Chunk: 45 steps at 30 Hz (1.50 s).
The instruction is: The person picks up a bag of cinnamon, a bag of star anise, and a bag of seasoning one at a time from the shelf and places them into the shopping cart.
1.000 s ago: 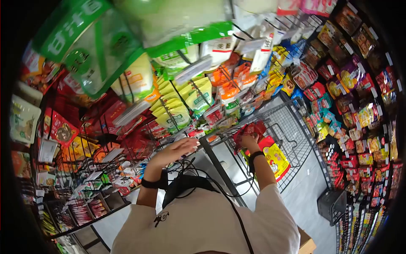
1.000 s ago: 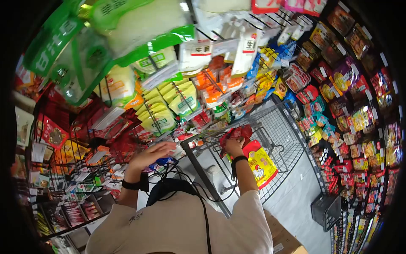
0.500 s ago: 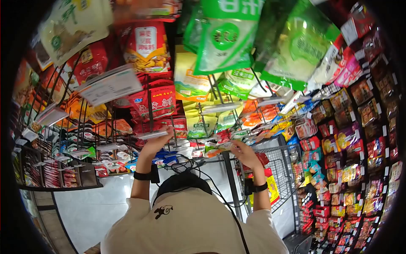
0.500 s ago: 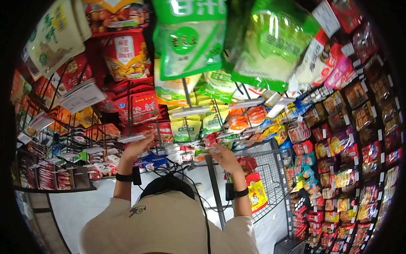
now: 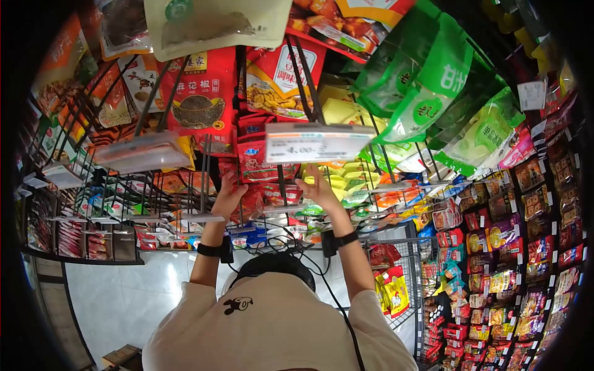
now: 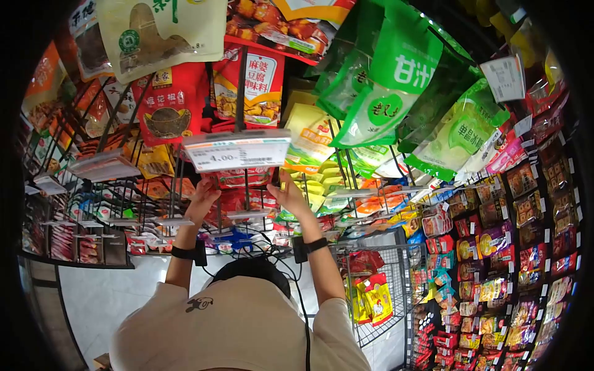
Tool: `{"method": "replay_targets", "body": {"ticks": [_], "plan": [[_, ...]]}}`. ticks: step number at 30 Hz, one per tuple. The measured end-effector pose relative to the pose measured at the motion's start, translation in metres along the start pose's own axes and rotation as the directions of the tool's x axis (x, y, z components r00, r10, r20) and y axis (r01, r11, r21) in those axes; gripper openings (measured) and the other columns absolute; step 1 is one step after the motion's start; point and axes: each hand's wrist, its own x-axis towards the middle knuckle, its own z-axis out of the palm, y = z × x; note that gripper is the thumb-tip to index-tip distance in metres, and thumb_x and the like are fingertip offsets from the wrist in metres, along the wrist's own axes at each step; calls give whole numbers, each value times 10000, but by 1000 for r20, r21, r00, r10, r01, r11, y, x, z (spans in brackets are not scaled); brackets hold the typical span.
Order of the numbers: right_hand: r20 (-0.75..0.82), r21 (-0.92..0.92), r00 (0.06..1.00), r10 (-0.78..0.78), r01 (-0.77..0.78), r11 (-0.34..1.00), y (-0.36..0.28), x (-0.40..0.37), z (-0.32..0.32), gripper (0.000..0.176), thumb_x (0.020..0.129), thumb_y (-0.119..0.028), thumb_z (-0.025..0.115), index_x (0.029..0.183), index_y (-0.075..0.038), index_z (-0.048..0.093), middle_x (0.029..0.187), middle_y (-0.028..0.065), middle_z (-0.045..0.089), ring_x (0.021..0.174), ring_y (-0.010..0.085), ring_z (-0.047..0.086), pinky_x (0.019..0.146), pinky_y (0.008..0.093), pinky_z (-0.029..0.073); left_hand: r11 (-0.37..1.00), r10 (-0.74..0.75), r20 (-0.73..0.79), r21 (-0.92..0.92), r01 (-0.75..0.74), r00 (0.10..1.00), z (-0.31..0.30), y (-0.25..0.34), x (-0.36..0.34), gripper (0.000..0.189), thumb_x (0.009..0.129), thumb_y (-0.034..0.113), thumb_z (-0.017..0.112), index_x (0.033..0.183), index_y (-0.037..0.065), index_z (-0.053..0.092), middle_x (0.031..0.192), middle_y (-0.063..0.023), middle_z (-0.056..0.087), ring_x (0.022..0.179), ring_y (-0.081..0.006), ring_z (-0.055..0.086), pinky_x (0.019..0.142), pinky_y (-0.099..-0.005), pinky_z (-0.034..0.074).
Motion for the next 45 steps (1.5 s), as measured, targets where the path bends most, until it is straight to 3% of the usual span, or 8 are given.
{"method": "replay_targets", "body": {"ticks": [5, 15, 21, 29, 33, 36, 40, 45], "plan": [[-13, -50, 989, -149, 148, 988, 9, 22, 19, 652, 790, -96, 662, 1333, -18, 310, 1291, 132, 427, 1126, 204, 467, 824, 318, 482, 990, -139, 64, 15, 139, 988, 8, 31, 0, 543, 836, 138, 618, 1295, 72, 336, 1322, -133, 395, 1229, -211, 359, 969, -335, 338], [-2, 239, 988, 155, -150, 959, -12, -4, 23, 495, 768, -88, 687, 1194, 10, 453, 1074, 75, 567, 944, 149, 545, 846, 287, 442, 947, -295, 212, 197, 255, 932, -15, 15, 20, 375, 766, 206, 719, 1038, 5, 556, 913, -63, 617, 843, -112, 571, 743, -229, 440], [201, 518, 932, 301, -363, 775, 16, -28, 30, 401, 813, -201, 670, 1146, -15, 545, 1033, 43, 607, 921, 114, 559, 824, 261, 447, 983, -177, 471, 41, 179, 864, -2, 62, -1, 457, 807, 189, 686, 1194, 21, 509, 1131, -60, 576, 1034, -123, 521, 887, -271, 418], [242, 373, 949, 202, -283, 883, -22, -76, 43, 392, 841, -206, 639, 1170, -20, 536, 1096, 65, 608, 962, 110, 551, 826, 277, 455, 953, -280, 667, 278, 118, 690, 7, 104, -33, 538, 762, 283, 728, 1197, 42, 523, 1166, -78, 575, 1036, -151, 527, 916, -319, 417], [143, 173, 961, 236, -259, 950, -22, -104, 48, 334, 848, -213, 634, 1128, -51, 551, 866, 9, 637, 642, 65, 549, 529, 226, 453, 925, -140, 698, 344, -158, 702, 3, 83, -44, 480, 803, 271, 681, 1200, 56, 517, 1162, -86, 568, 1046, -178, 533, 907, -327, 417], [56, 107, 985, 164, -170, 980, -37, -126, 53, 286, 849, -189, 633, 1093, -56, 566, 808, 5, 628, 556, 60, 498, 459, 233, 404, 974, -156, 723, 225, -15, 673, 7, 73, -57, 481, 812, 278, 671, 1201, 46, 508, 1153, -81, 565, 1057, -174, 523, 917, -324, 407], [-37, -163, 999, -31, 24, 986, -90, -153, 52, 267, 830, -153, 651, 1066, -49, 581, 790, 48, 629, 558, 97, 509, 521, 288, 432, 963, -201, 865, 261, -69, 460, 13, 94, -59, 488, 862, 232, 622, 1269, 38, 435, 1223, -57, 503, 1139, -153, 446, 950, -320, 380], [-26, -241, 999, 20, -26, 970, -101, -176, 48, 269, 811, -181, 663, 1013, -26, 576, 651, 162, 567, 526, 237, 535, 532, 323, 416, 932, -286, 901, 341, -125, 325, 26, 103, -68, 504, 875, 265, 598, 1285, 34, 416, 1255, -73, 487, 1172, -176, 429, 974, -326, 350]]}}
